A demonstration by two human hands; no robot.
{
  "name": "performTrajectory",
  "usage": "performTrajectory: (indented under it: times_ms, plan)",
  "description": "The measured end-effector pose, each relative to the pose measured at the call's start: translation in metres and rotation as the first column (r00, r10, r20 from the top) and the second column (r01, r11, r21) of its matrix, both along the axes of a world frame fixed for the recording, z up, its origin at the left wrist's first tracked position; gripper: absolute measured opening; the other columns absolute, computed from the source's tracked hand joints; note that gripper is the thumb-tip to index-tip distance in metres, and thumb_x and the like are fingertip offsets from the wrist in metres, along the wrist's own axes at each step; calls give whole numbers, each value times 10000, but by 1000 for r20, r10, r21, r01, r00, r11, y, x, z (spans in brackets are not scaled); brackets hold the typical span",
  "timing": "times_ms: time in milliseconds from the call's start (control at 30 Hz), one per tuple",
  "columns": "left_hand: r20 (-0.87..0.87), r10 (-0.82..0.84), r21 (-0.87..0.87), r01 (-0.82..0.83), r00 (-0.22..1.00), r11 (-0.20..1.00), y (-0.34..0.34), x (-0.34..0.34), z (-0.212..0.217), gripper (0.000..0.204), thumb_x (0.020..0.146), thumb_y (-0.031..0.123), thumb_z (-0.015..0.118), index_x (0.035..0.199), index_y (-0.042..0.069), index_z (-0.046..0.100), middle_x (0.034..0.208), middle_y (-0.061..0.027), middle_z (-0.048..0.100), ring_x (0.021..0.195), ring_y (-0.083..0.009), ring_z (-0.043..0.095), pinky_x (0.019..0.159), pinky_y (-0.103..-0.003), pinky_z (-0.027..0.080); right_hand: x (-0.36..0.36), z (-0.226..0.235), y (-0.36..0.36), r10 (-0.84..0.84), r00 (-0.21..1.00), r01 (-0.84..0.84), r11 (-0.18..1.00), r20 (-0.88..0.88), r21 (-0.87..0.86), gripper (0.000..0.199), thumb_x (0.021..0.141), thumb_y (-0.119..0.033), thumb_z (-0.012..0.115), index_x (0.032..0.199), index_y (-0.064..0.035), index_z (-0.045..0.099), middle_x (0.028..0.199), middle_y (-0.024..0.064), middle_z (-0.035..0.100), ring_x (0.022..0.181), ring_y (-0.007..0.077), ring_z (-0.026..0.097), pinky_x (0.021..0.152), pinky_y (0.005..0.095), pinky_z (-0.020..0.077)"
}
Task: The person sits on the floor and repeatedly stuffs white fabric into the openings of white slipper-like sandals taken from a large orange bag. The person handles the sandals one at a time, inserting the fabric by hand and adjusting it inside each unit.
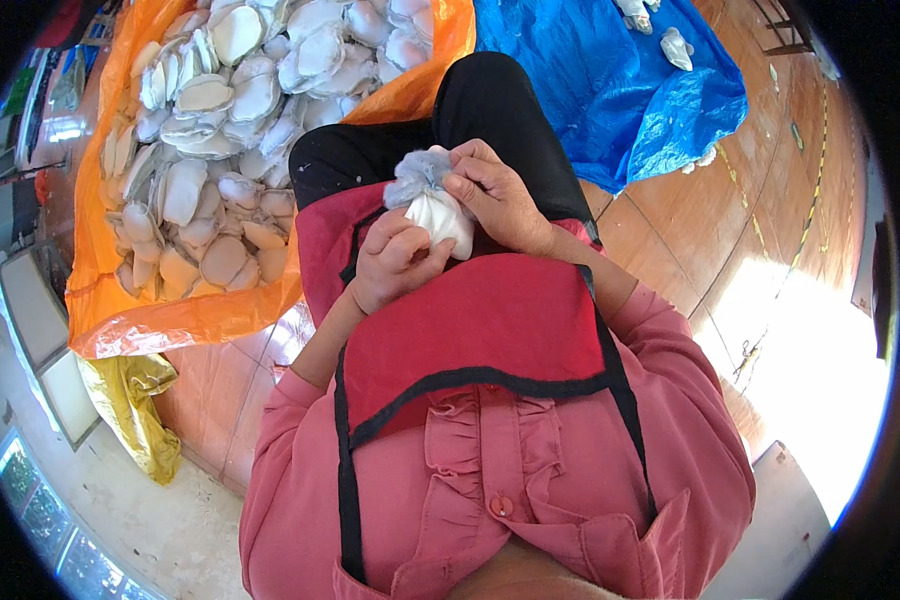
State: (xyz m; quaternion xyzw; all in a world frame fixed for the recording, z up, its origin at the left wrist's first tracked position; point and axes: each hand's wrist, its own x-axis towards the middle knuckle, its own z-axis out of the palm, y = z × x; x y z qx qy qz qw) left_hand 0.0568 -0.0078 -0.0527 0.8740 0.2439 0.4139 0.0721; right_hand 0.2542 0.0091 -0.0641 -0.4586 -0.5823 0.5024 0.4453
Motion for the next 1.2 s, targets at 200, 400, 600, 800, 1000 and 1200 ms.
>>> performTrajectory:
  times_ms: [200,400,600,800,1000,1200]
  plan:
    - [-36,19,-86,-22,999,996,-1,-7,14,327,587,58,756,897,157,724,888,-6,504,897,-231,543,714,-328,505,-1,4,-5,-101,994,98,993,-46,-65,187,949,-127,591,826,14,596,1029,59,521,949,146,489,850,259,412]
    - [17,6,-133,-3,1000,991,5,-3,25,368,573,53,730,930,140,720,834,-5,508,844,-228,554,689,-331,501,0,-3,-2,-245,912,115,922,-328,-370,156,961,-158,592,938,-5,614,966,25,557,878,106,520,784,247,438]
    - [183,34,-334,29,982,942,5,-3,11,317,616,-5,748,901,121,688,874,-15,534,858,-222,560,718,-317,499,6,-7,-1,-318,819,-17,819,-478,-573,153,978,-174,576,1038,-34,594,953,-7,565,872,74,531,782,231,447]
    - [255,83,-361,15,963,932,21,-5,11,302,673,-122,721,860,103,648,988,-55,635,892,-237,605,726,-301,483,22,-2,5,65,961,-135,959,-268,-250,260,891,-224,684,1102,-91,613,1163,56,561,1073,177,539,927,319,443]
    - [224,20,-572,115,974,812,30,-18,32,250,717,-151,693,836,57,622,1026,-93,649,903,-209,616,769,-283,485,37,40,26,524,830,-540,841,191,38,696,677,-236,845,1262,-119,485,1464,125,407,1340,324,399,1099,389,348]
    - [321,214,-652,51,922,756,18,-7,31,230,711,-163,675,793,51,649,927,-70,653,874,-176,627,750,-265,497,36,44,24,533,810,-557,830,246,38,594,684,-174,829,1154,-75,480,1229,135,480,1189,318,492,1015,371,423]
